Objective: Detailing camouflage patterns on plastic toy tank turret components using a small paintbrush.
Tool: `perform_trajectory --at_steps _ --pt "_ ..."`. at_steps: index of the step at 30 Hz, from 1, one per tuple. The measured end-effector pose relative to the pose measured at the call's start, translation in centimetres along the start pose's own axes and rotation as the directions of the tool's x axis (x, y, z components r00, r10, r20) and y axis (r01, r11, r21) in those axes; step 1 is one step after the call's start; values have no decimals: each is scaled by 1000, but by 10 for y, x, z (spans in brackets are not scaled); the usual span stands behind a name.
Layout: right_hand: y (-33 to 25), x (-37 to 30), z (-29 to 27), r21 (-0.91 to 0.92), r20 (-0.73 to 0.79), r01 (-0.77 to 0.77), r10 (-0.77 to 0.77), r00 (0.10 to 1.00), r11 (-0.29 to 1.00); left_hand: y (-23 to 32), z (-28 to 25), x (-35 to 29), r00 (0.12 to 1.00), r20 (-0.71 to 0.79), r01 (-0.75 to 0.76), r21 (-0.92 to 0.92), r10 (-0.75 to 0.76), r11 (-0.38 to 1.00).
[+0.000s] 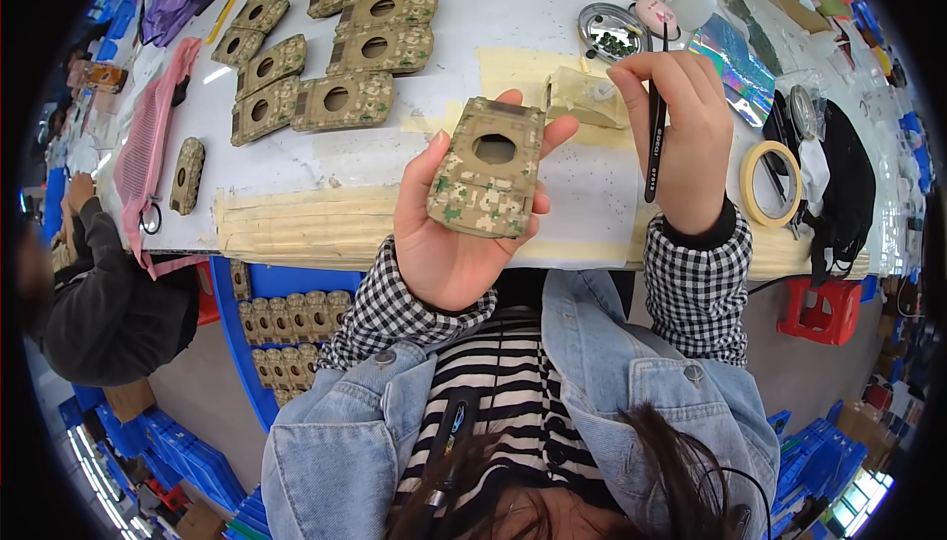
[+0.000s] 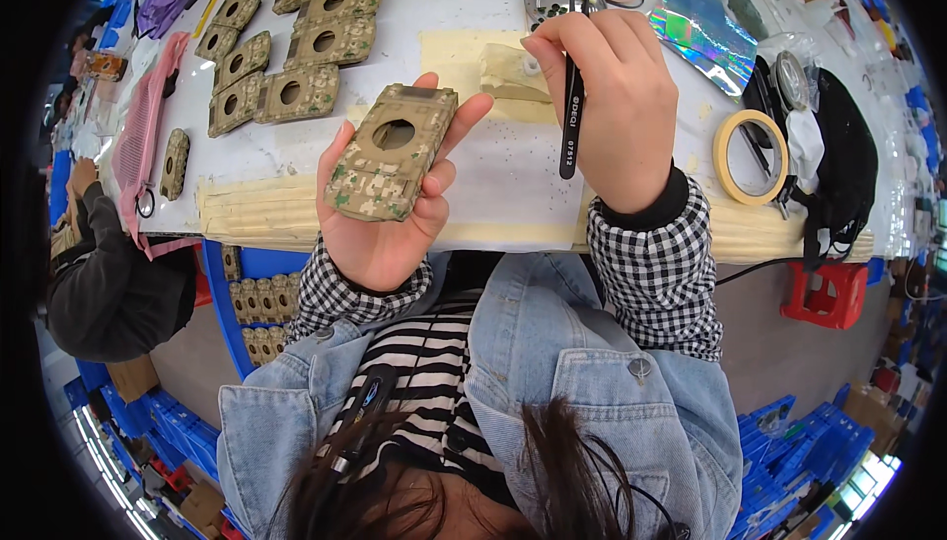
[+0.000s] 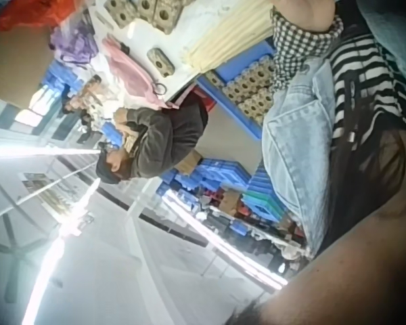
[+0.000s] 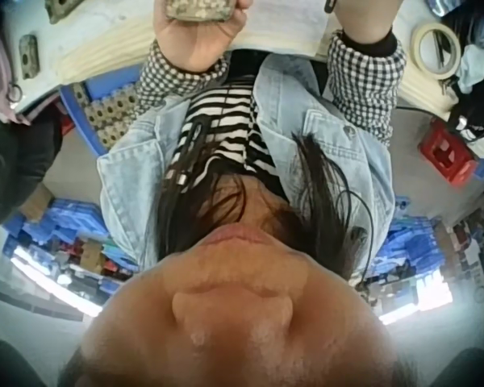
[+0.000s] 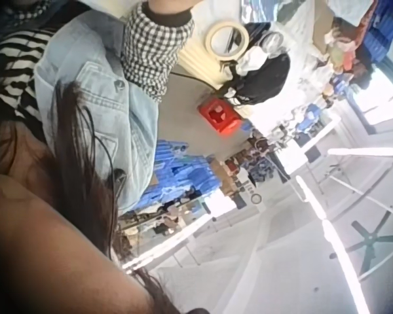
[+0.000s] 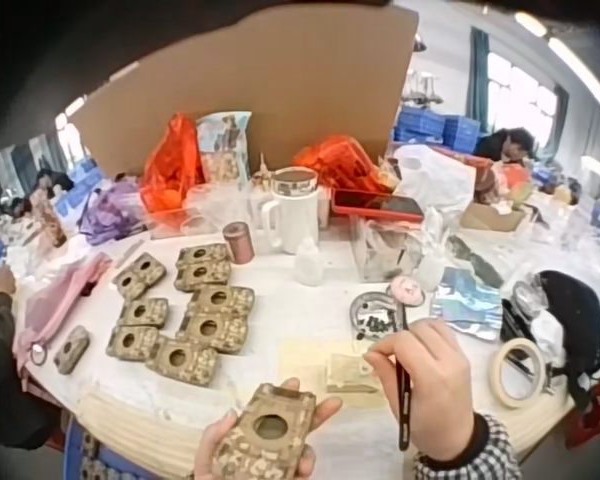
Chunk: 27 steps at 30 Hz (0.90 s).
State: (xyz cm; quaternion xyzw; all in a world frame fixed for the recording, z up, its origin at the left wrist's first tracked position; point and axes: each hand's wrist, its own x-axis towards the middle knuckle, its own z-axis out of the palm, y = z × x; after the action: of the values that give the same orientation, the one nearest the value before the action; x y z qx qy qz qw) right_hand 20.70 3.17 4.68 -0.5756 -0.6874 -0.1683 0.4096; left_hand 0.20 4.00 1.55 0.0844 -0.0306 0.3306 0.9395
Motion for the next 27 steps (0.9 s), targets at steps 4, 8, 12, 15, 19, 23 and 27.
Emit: perform_trajectory --at_steps 4,8,12,15,19,23,27 --pt "2 -1 1 -7 44 3 -3 999 1000 -1 6 -1 998 -57 -14 88 19 996" --pt "4 -2 2 3 31 29 -29 999 1000 -1 7 -1 997 -71 -23 129 32 991" --pt "2 1 -1 13 -8 19 -19 1000 1000 -2 8 -1 997 -73 -28 142 39 990" --pt "5 1 -1 14 -35 26 -25 999 1000 -1 9 -1 996 -81 -30 159 44 987" --pt "8 -1 1 14 -63 35 -34 997 999 -2 10 -1 995 -86 -29 183 45 983" --pt "6 -1 0 37 -72 20 -17 997 999 -3 11 -2 995 -81 -36 184 52 982" --pt "6 -1 -2 40 -83 3 0 997 999 -3 14 -2 995 -80 -42 207 59 977"
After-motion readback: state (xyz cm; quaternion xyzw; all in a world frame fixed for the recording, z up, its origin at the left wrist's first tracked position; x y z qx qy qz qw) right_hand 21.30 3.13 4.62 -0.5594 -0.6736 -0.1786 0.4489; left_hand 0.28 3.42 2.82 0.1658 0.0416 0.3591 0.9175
